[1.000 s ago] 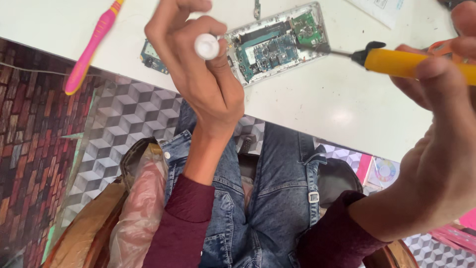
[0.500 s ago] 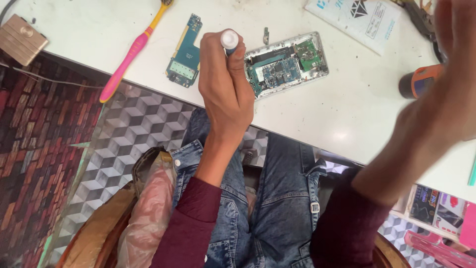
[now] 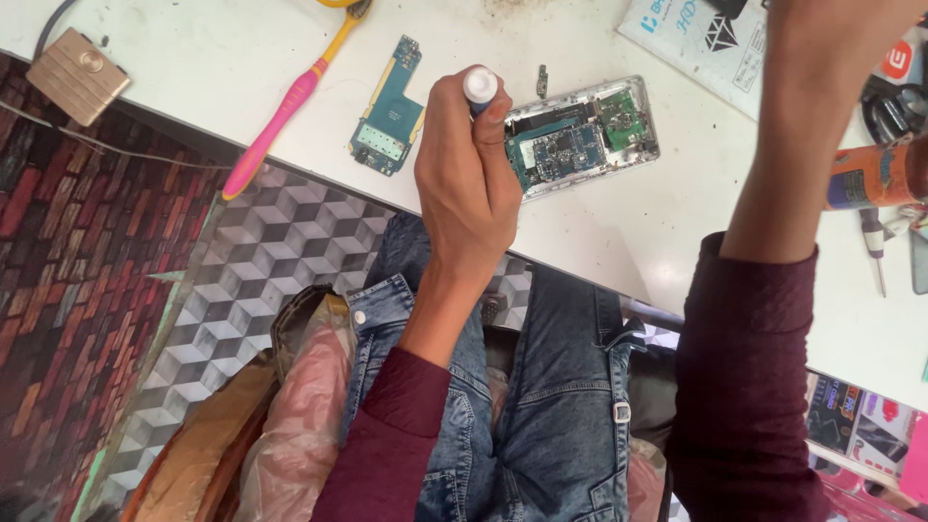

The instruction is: The person uses a soldering iron and a small tool to work on a circuit board. They apply heat to specific points on the board while manipulating components with the other hand.

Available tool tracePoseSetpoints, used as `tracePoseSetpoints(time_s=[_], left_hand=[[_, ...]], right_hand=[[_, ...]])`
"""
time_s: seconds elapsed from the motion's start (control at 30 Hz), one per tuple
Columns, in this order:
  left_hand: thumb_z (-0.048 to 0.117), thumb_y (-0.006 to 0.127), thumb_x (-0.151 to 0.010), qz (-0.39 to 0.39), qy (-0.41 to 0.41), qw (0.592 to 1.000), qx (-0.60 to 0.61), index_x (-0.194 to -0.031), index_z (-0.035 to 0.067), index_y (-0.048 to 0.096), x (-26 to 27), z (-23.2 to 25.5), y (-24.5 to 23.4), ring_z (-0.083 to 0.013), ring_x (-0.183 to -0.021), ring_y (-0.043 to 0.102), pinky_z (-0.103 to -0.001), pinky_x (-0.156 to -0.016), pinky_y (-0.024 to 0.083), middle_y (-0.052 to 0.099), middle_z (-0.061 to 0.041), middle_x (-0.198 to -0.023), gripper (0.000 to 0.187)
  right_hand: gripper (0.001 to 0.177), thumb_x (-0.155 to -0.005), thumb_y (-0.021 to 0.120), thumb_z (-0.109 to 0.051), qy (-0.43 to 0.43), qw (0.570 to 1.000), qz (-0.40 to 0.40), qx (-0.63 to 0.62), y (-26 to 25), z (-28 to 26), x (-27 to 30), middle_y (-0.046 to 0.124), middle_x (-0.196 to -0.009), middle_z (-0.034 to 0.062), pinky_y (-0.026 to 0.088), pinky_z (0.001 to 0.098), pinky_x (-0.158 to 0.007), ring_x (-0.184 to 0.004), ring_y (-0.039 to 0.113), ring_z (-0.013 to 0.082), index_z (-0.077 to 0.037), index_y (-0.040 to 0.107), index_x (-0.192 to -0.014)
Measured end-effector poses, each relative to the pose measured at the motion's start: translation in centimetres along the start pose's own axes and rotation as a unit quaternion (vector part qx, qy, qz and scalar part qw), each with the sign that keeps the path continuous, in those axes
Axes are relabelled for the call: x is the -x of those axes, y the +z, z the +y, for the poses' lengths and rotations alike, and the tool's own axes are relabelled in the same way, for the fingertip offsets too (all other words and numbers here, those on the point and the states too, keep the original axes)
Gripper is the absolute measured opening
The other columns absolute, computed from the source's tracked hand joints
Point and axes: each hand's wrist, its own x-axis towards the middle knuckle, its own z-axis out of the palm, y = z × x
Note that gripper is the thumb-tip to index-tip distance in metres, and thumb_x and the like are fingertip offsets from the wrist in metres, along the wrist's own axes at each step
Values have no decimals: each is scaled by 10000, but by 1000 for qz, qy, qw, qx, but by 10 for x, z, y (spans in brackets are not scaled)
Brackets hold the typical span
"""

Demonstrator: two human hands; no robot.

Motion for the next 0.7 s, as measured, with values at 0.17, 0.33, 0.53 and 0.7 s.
tracePoseSetpoints(time_s=[0.17,0.33,0.53,0.7], left_hand=[[184,424,-1215,0,-12,1000,-8,-1202,32,523,0,1,-1,-181,-790,610,-292,-717,493,593,-85,-926,182],[259,362,-1224,2,-14,1000,-5,-1198,50,519,0,1,-1,-167,-763,624,-283,-699,493,611,-69,-907,263],[289,322,-1237,-5,-43,999,26,-1142,50,483,1,3,-2,-146,-747,648,-266,-716,533,627,-67,-887,303],[301,319,-1222,-3,-43,999,31,-1197,52,488,-1,4,-1,-156,-763,656,-274,-729,542,636,-74,-883,302]], right_hand=[[221,-1104,587,7,-14,1000,0,-22,-4,-19,16,771,-1194,212,669,357,-1010,-1043,790,283,82,728,-1256],[223,-1094,584,18,-31,999,6,-34,-17,-45,40,775,-1178,216,675,362,-998,-1022,795,287,92,733,-1243],[226,-1083,580,31,-48,999,14,-20,-23,-44,37,780,-1159,222,682,369,-982,-996,801,292,104,739,-1228],[229,-1074,577,43,-64,998,7,-28,-19,-35,30,784,-1143,226,688,374,-969,-975,805,295,114,743,-1215]])
